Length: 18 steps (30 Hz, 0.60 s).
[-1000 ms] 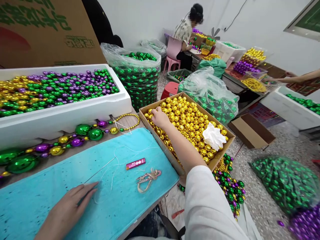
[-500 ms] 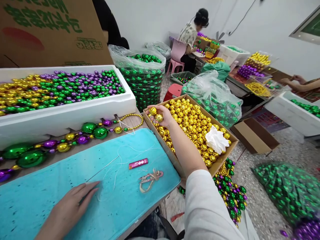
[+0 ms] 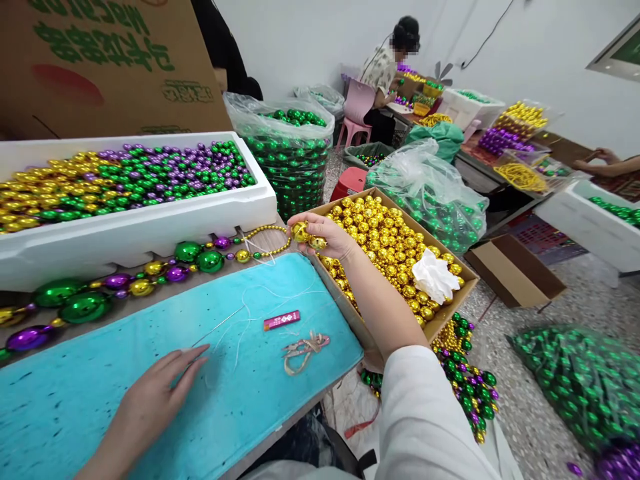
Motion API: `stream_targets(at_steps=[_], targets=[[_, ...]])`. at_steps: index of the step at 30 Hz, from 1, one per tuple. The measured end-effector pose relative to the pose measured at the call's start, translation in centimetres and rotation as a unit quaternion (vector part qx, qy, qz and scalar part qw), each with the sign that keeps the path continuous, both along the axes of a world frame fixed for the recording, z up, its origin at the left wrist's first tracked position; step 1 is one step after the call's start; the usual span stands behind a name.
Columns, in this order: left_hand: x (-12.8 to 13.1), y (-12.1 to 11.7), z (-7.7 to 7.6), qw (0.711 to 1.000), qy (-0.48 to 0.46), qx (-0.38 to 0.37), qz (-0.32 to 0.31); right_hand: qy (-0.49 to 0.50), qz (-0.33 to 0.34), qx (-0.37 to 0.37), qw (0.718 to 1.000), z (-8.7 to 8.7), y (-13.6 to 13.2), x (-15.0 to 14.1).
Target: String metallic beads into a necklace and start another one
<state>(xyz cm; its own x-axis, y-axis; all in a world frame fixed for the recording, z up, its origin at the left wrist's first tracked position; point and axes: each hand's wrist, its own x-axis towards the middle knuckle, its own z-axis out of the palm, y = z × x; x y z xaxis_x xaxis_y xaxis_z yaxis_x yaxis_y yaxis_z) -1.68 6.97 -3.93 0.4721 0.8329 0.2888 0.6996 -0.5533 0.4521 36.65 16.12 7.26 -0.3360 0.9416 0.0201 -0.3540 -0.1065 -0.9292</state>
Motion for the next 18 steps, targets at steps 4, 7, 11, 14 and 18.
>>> stream_targets(at_steps=[4, 7, 11, 14, 18], targets=[[4.1, -0.1, 4.2, 0.995, -0.099, 0.000, -0.006, 0.051, -0.019, -0.042, 0.998, 1.2, -2.1, -3.7], [7.4, -0.5, 7.1, 0.985, -0.162, 0.051, -0.018, 0.091, -0.051, -0.084, 0.991, 1.4, -4.1, -7.2], [10.6, -1.8, 9.2, 0.973, -0.210, 0.095, -0.022, 0.131, -0.098, -0.117, 0.980, 0.7, -6.7, -11.0], [11.7, -2.8, 9.5, 0.972, -0.208, 0.103, -0.026, 0.144, -0.131, -0.134, 0.972, -0.1, -8.3, -13.0], [11.6, -3.8, 9.2, 0.979, -0.181, 0.089, -0.004, 0.144, -0.165, -0.131, 0.967, -0.7, -10.1, -14.8]])
